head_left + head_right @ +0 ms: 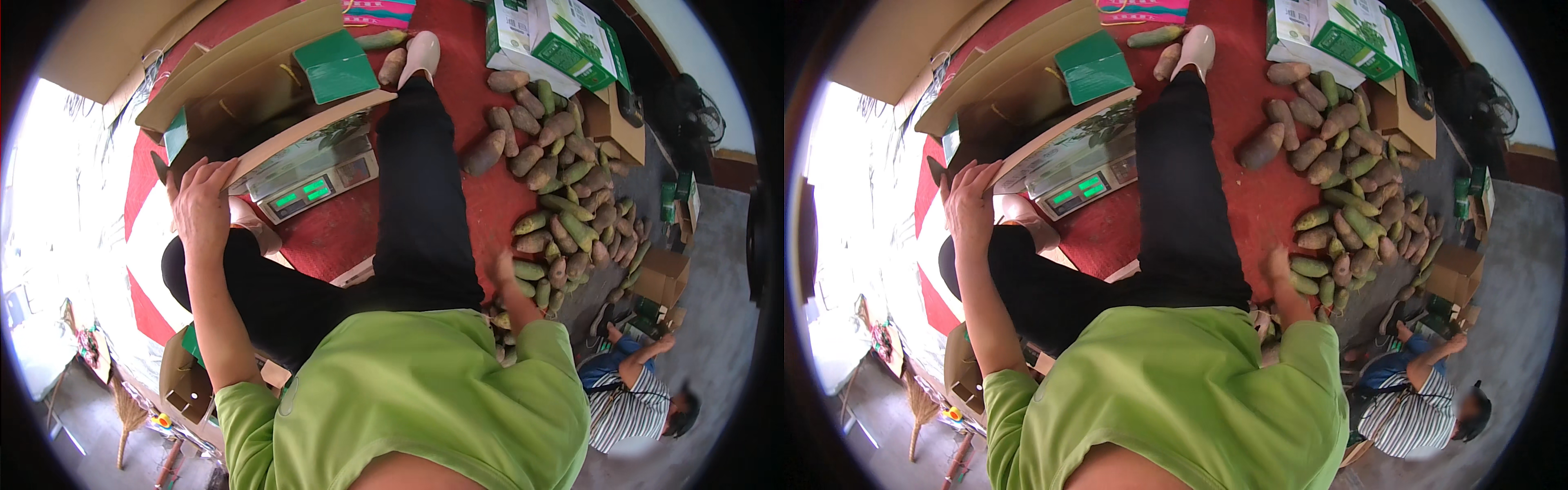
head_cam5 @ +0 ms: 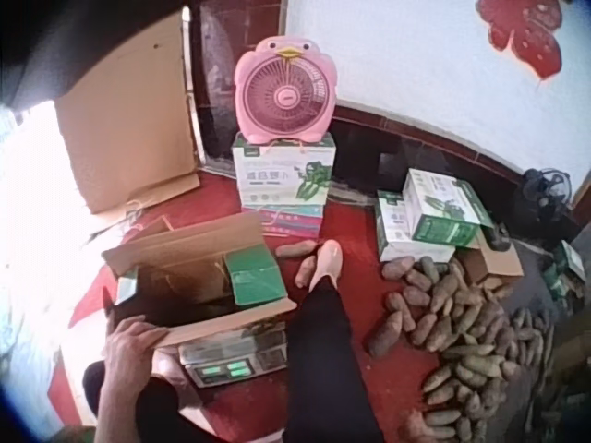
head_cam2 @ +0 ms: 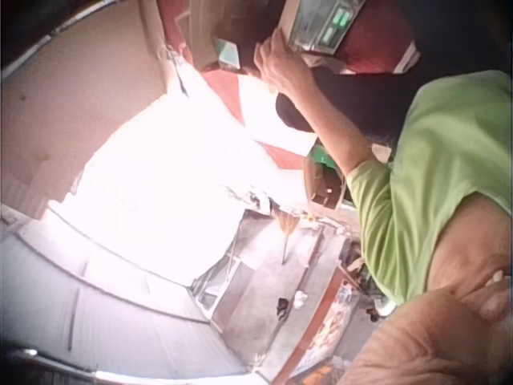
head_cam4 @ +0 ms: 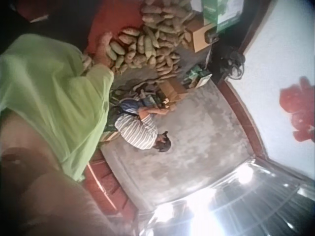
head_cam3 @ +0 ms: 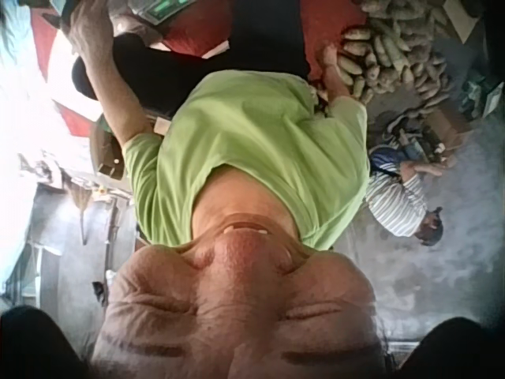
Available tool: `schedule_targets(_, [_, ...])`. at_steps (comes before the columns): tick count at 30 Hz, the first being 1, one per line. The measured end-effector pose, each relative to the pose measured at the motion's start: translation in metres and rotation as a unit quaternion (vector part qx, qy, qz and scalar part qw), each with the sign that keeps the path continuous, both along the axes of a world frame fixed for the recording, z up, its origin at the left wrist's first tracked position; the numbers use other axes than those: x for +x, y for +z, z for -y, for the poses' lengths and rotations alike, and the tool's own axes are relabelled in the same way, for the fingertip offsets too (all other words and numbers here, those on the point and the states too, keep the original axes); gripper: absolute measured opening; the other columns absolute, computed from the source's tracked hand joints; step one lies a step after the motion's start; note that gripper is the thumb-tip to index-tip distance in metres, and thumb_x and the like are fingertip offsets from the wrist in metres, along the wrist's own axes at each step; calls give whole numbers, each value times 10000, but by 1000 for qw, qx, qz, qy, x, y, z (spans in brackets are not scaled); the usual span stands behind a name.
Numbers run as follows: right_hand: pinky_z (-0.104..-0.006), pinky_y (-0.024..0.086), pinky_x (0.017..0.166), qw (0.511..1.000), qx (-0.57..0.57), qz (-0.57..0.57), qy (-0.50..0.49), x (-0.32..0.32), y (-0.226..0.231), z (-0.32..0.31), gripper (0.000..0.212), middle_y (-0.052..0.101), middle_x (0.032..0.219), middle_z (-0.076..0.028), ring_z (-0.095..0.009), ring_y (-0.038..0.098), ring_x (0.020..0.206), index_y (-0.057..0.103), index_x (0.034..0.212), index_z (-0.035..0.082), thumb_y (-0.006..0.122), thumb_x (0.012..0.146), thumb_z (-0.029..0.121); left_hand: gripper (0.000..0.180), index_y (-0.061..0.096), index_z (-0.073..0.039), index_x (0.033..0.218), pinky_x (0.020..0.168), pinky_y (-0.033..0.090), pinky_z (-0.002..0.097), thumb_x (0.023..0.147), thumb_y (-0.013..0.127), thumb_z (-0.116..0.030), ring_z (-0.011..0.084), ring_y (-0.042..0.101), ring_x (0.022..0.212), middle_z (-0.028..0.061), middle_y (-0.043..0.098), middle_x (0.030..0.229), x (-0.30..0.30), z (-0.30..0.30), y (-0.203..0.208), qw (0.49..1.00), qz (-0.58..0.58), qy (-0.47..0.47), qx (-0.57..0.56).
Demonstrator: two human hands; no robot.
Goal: Sorting and packing vegetables into cardboard boxes and weighing them on a digital scale.
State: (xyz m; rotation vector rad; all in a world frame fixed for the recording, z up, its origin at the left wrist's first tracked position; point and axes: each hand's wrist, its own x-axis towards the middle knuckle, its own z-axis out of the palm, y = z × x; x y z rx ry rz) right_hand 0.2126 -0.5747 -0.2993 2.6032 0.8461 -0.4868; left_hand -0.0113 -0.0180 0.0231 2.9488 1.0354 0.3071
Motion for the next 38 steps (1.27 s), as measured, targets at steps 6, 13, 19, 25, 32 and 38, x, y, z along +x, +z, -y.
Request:
schedule_targets(6, [-389, 385, 993, 962, -5, -203, -181, -111, 2, 38, 473, 491, 1299, -132, -315, 482, 1172, 434, 1302, 24, 490, 858, 175, 305, 685, -188, 1070, 1086, 281, 475, 808, 590, -66, 204, 557, 1128, 10, 657, 1038, 3, 1, -1, 1000, -18, -5, 18])
schedule_targets(13, [-389, 419, 922, 937, 31, -213, -275, -145, 14, 61, 419, 518, 1253, -134, -305, 512, 1094, 461, 1245, 36, 506, 851, 169, 324, 683, -188, 1089, 1083, 291, 475, 819, 589, -38, 197, 560, 1130, 19, 656, 1054, -1, -2, -1, 999, -24, 4, 24])
schedule_targets(19, [-389, 448, 860, 926, 66, -228, -293, -131, 14, 47, 372, 541, 1213, -137, -298, 537, 1027, 483, 1197, 46, 520, 845, 163, 324, 684, -184, 1080, 1078, 294, 473, 808, 582, -39, 206, 564, 1120, 16, 656, 1053, -3, -1, 0, 999, -24, -7, 29])
schedule_targets(25, [-389, 477, 798, 923, 98, -249, -275, -100, 10, 14, 326, 563, 1174, -139, -290, 563, 960, 505, 1148, 56, 535, 840, 157, 310, 679, -180, 1069, 1082, 283, 491, 791, 602, -68, 216, 562, 1111, 10, 658, 1032, 1, 1, 4, 1000, -11, -17, 14])
schedule_targets(32, [-388, 511, 727, 917, 124, -255, -279, -61, 37, -16, 272, 590, 1128, -141, -281, 593, 882, 532, 1091, 67, 551, 833, 150, 347, 669, -182, 1070, 1068, 289, 529, 764, 593, -39, 225, 567, 1095, 1, 650, 1034, -3, -2, 1, 1000, -13, -12, 13])
schedule_targets(38, [-469, 520, 699, 878, 383, -224, -179, 35, -64, 64, 295, 635, 961, -181, -342, 603, 680, 557, 1027, 63, 642, 766, 173, 345, 659, -177, 1085, 1079, 268, 556, 773, 566, -60, 228, 569, 1086, 5, 645, 1030, -9, -7, -4, 1000, -9, -6, -16])
